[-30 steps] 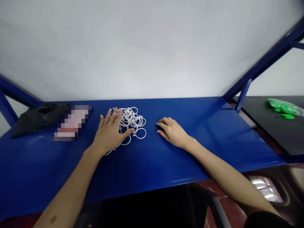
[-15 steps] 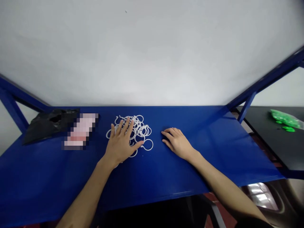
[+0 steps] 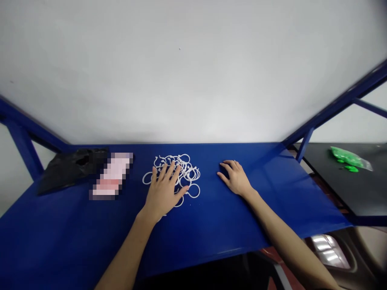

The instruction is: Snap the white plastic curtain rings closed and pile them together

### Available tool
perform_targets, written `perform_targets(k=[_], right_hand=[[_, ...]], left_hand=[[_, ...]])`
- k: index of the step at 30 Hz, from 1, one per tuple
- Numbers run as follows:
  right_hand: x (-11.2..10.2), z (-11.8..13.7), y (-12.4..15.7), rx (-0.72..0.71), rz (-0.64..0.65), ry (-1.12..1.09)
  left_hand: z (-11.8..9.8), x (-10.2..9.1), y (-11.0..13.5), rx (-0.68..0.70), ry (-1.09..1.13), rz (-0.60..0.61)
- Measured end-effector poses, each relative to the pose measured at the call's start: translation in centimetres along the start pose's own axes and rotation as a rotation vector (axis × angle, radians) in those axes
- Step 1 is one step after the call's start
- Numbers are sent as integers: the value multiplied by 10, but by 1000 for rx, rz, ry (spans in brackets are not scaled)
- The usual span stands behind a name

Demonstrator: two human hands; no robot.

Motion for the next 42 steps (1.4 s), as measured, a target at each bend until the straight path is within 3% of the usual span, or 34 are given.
perform_targets(k=[8,12,19,29,37,42], right_hand=[[-1,3,0,49,-53,2],[-2,5,0,43,-63,12],[0,5,0,25,-84,21],[5,7,1,6,-93,36],[9,6,1,46,-42,49],[11,7,6,53,2,15]], left_hand=[[29,-17,-1,-82,68,-64],[49,-25,13,-71,84,-75],[57,-9,50,70,-68,31],[62,-2,26,27,-151,-8],[71,3,26,57,10,-191],[68,-9,38,13,113,-288]])
Point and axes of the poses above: each hand's wrist, its own y-axis away from the middle knuckle, its own x-axis out of the palm, z = x × y, the point moved 5 cm from there along -y, towards the middle knuckle, and after that the axes turned 3 degrees about -y, right-handed, at the moved point
